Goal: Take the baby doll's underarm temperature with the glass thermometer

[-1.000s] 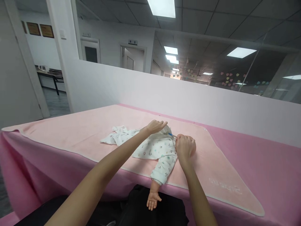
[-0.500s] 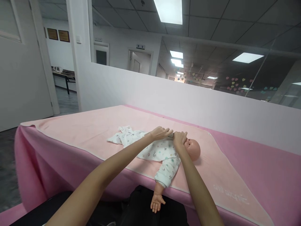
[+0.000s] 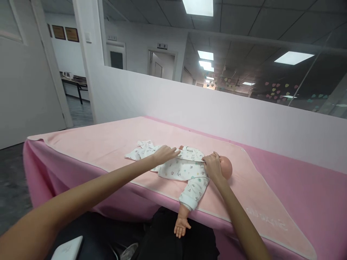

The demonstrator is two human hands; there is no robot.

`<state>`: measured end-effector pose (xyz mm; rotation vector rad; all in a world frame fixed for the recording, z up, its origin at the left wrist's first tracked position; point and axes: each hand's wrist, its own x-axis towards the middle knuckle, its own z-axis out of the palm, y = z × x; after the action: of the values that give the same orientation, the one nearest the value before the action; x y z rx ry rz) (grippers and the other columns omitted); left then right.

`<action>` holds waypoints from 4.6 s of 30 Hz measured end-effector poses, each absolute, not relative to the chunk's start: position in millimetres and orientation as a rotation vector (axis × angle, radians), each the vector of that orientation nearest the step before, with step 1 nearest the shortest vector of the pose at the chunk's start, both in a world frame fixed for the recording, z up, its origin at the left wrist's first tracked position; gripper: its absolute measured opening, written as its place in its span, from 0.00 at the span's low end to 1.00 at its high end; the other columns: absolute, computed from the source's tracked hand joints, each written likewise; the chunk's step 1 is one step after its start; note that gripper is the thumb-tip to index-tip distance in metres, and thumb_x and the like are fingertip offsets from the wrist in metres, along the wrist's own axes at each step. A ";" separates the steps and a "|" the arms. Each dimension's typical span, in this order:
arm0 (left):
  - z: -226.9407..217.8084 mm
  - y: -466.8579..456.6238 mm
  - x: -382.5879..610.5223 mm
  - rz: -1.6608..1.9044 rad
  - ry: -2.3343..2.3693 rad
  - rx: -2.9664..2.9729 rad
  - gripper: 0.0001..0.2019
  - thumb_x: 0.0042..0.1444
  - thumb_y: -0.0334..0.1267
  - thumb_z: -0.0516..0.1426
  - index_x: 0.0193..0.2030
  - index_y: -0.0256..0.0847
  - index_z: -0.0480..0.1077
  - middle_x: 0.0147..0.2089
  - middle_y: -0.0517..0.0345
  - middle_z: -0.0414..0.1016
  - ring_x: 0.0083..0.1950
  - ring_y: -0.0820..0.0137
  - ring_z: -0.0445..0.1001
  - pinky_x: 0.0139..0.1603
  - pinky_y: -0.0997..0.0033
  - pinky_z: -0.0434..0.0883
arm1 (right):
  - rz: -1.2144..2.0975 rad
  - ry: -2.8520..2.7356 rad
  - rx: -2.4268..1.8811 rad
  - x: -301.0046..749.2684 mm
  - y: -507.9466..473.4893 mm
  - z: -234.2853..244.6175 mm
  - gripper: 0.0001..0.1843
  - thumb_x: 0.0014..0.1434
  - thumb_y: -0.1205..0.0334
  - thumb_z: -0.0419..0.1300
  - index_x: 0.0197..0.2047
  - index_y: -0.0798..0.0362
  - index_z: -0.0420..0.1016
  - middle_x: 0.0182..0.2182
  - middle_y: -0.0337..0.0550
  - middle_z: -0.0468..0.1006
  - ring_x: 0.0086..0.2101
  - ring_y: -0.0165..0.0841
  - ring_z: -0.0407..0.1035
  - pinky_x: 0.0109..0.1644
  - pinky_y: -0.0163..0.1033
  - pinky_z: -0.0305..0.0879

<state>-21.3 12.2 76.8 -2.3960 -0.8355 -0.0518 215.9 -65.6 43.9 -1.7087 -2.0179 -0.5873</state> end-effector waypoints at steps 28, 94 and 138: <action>38.7 84.1 84.6 -0.224 -1.437 -2.620 0.15 0.55 0.39 0.48 0.45 0.33 0.66 0.50 0.40 0.67 0.54 0.56 0.62 0.54 0.53 0.53 | 1.029 -1.002 -1.429 301.9 -71.5 56.6 0.23 0.52 0.44 0.51 0.36 0.56 0.73 0.37 0.49 0.77 0.39 0.40 0.71 0.44 0.43 0.65; 39.8 74.8 69.4 -0.203 -1.769 -2.632 0.24 0.58 0.50 0.40 0.49 0.35 0.62 0.50 0.42 0.70 0.51 0.57 0.67 0.51 0.57 0.57 | 0.952 -0.408 -0.945 339.8 -51.3 -8.8 0.16 0.52 0.48 0.53 0.39 0.49 0.66 0.39 0.42 0.76 0.42 0.35 0.71 0.47 0.47 0.68; 43.2 64.8 60.4 -1.691 -1.775 -2.880 0.17 0.48 0.39 0.52 0.46 0.39 0.69 0.49 0.52 0.72 0.49 0.64 0.70 0.49 0.67 0.66 | 1.294 -0.661 -0.908 302.8 -69.1 18.5 0.24 0.51 0.45 0.50 0.39 0.56 0.73 0.39 0.48 0.78 0.42 0.45 0.71 0.47 0.50 0.67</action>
<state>60.4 64.8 43.2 -2.8797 -1.7750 -1.6910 302.8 -69.1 18.5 -0.9076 -0.6614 1.2935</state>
